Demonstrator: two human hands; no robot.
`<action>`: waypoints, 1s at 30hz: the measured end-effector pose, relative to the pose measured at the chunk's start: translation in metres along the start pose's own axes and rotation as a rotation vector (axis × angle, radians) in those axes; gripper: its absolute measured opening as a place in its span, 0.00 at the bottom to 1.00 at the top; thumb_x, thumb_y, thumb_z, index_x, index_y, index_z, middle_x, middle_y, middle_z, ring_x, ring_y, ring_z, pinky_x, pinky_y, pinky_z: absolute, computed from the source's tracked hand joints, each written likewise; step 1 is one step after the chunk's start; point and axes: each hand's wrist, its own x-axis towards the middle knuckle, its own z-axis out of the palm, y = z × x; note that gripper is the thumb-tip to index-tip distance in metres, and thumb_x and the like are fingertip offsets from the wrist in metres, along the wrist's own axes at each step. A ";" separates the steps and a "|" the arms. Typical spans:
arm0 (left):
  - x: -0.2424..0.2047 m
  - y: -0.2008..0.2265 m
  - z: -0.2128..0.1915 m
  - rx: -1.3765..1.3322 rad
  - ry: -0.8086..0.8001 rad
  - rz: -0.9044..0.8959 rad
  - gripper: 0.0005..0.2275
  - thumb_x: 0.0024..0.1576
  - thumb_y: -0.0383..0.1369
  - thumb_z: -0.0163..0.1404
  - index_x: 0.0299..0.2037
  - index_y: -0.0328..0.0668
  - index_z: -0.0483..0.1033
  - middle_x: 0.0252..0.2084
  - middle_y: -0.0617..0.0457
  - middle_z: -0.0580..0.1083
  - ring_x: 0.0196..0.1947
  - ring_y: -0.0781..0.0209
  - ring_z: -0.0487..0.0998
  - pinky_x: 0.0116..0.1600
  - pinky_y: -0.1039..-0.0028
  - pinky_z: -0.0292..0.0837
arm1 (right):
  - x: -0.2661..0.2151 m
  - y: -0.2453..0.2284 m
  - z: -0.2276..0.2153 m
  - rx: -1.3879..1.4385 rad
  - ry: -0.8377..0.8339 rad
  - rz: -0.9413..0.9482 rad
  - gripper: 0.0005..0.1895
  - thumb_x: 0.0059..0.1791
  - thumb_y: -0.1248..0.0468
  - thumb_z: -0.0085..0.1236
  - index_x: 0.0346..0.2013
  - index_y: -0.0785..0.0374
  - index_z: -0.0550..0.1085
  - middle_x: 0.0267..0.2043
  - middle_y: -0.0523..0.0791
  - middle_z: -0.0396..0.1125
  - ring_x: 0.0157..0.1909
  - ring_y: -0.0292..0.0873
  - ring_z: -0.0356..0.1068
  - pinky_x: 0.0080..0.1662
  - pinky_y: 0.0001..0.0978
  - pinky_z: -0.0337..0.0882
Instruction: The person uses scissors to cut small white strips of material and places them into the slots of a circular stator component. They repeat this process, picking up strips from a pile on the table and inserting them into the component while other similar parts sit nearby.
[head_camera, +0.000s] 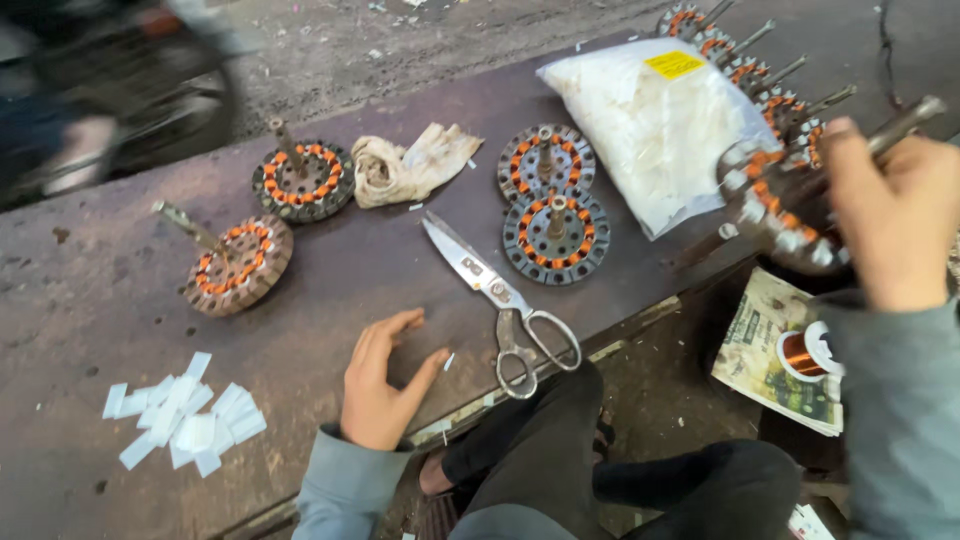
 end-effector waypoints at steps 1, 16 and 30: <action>0.001 -0.001 0.001 0.013 -0.003 -0.019 0.21 0.49 0.30 0.64 0.52 0.37 0.76 0.46 0.47 0.78 0.47 0.53 0.79 0.50 0.68 0.74 | 0.017 0.030 -0.002 -0.004 0.005 0.017 0.29 0.62 0.59 0.58 0.20 0.72 0.67 0.18 0.43 0.57 0.21 0.34 0.53 0.26 0.37 0.52; -0.016 -0.144 0.075 0.430 0.148 0.028 0.10 0.41 0.35 0.64 0.32 0.47 0.83 0.24 0.57 0.78 0.25 0.61 0.78 0.39 0.69 0.71 | 0.270 0.345 0.003 -0.846 0.169 0.299 0.27 0.51 0.42 0.64 0.33 0.65 0.82 0.34 0.58 0.74 0.37 0.63 0.74 0.40 0.53 0.73; 0.001 -0.151 0.122 0.531 0.053 0.050 0.10 0.41 0.34 0.63 0.33 0.47 0.82 0.27 0.57 0.78 0.28 0.60 0.79 0.39 0.69 0.72 | 0.287 0.453 0.100 -0.689 -0.167 0.698 0.32 0.49 0.38 0.62 0.46 0.65 0.80 0.49 0.56 0.73 0.51 0.59 0.72 0.50 0.51 0.70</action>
